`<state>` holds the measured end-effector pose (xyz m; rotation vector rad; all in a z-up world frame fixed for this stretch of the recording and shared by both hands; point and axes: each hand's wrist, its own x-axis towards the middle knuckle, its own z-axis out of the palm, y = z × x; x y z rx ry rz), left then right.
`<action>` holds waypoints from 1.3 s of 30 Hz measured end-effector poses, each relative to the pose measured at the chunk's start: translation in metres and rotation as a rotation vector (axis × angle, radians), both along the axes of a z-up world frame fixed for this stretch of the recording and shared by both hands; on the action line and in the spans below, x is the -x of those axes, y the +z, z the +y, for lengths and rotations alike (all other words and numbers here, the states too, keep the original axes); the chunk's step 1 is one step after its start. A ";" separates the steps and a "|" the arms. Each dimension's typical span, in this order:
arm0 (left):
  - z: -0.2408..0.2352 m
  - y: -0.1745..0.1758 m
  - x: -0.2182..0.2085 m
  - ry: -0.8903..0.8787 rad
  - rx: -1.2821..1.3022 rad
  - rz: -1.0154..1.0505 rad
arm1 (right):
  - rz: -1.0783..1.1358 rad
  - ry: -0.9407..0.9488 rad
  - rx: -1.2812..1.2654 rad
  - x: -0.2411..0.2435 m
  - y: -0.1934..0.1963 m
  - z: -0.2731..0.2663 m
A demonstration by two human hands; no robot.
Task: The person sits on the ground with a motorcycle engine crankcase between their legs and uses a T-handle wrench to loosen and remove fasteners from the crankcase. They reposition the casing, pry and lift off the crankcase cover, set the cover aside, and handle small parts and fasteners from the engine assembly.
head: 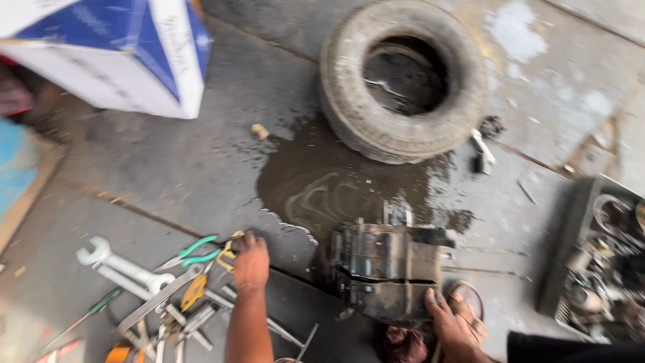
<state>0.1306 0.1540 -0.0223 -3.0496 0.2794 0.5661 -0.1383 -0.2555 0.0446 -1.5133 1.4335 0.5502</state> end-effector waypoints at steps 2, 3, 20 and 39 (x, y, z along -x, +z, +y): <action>0.012 -0.002 0.004 0.021 0.024 -0.030 | 0.007 0.152 0.111 -0.003 -0.011 -0.005; 0.014 0.000 0.002 -0.007 0.026 -0.014 | -0.039 -0.013 0.013 -0.004 -0.011 -0.005; 0.054 0.013 -0.025 -0.234 -0.370 -0.219 | 0.077 -0.151 -0.102 -0.021 0.025 0.015; -0.087 0.053 0.102 0.532 0.375 0.157 | -0.308 -0.039 -0.108 -0.017 0.010 0.020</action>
